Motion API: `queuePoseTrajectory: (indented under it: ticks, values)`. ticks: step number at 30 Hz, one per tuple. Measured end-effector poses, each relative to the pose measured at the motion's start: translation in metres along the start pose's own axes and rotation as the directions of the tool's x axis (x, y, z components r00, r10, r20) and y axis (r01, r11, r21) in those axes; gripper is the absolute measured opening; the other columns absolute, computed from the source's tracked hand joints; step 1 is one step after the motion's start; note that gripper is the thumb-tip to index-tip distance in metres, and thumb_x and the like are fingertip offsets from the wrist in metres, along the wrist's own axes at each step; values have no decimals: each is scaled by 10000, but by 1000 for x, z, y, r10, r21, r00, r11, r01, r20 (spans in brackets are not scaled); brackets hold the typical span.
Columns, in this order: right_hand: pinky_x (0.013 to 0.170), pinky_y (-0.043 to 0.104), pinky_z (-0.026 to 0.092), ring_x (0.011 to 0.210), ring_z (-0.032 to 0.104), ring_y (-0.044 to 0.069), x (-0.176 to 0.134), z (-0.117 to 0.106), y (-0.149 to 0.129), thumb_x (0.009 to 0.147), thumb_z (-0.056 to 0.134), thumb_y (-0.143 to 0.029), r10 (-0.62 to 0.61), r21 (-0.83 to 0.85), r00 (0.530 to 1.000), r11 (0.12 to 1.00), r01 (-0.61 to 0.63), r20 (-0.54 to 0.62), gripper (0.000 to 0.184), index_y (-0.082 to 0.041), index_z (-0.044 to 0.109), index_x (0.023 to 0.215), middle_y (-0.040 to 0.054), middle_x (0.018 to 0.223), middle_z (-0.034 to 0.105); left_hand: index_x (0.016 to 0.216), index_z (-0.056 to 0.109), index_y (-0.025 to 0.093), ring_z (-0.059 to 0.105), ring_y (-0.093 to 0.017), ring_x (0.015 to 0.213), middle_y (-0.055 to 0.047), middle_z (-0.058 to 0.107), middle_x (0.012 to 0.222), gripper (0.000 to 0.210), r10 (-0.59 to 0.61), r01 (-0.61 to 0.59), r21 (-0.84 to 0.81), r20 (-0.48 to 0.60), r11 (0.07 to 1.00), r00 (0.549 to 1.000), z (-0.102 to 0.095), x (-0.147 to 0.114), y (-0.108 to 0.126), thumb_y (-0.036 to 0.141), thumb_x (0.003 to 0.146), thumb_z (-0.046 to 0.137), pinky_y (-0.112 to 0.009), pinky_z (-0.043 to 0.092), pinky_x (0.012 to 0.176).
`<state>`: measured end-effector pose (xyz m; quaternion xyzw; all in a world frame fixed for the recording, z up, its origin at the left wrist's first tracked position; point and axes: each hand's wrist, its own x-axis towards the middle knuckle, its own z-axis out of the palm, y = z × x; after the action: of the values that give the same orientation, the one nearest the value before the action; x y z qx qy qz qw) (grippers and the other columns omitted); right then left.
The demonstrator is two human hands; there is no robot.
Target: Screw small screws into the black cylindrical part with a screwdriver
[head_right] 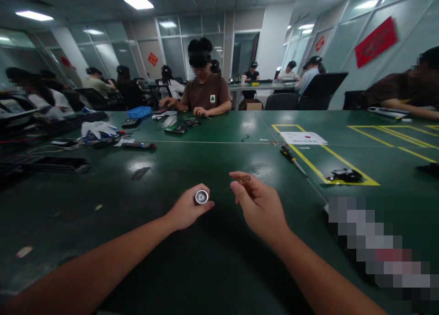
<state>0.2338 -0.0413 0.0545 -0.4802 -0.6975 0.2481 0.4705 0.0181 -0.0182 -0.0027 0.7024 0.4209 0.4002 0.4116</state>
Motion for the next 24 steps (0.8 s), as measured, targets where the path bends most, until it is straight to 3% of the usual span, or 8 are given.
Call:
queuePoseTrajectory:
  ticks: [2, 4, 8, 14, 24]
  values:
    - [486, 232, 433, 521, 555, 118, -7, 4, -5, 972, 573, -375, -61, 77, 992, 995, 70, -106, 204, -224, 686, 1049, -39, 608, 565, 853, 550, 184, 488, -125, 704, 43, 526, 760, 183, -1, 1, 2, 8, 1000, 1000, 0, 0, 0, 266, 820, 711, -267, 370, 671]
    - [566, 232, 494, 598, 598, 120, -13, 7, -8, 1005, 525, -351, -114, 162, 984, 977, 135, -137, 199, -231, 680, 1038, -25, 663, 600, 853, 551, 184, 489, -125, 706, 42, 530, 764, 185, 1, -1, -4, 15, 1000, 1000, -1, 0, 0, 267, 821, 713, -267, 372, 671]
    - [631, 226, 545, 680, 663, 121, -19, 12, -7, 1020, 504, -340, -172, 192, 984, 965, 178, -49, 203, -235, 675, 1051, -3, 765, 676, 846, 539, 186, 468, -121, 683, 46, 518, 751, 202, 9, -8, -36, 28, 999, 1000, 0, 1, -3, 274, 816, 719, -258, 358, 639]
    - [676, 253, 554, 777, 724, 159, -20, 16, 0, 1012, 511, -305, -189, 11, 981, 982, 189, 37, 165, -222, 617, 1107, 24, 845, 735, 841, 539, 186, 458, -118, 681, 48, 513, 745, 191, 17, -16, -23, 24, 1000, 1000, 1, 1, -5, 259, 814, 713, -255, 346, 640]
    - [652, 266, 524, 717, 712, 161, -20, 17, -2, 997, 493, -260, -259, -163, 962, 949, 269, 80, 153, -219, 594, 1104, 21, 839, 734, 856, 553, 190, 463, -115, 679, 52, 518, 742, 187, 30, -30, -14, 20, 999, 999, 2, 1, -8, 260, 809, 719, -257, 355, 641]
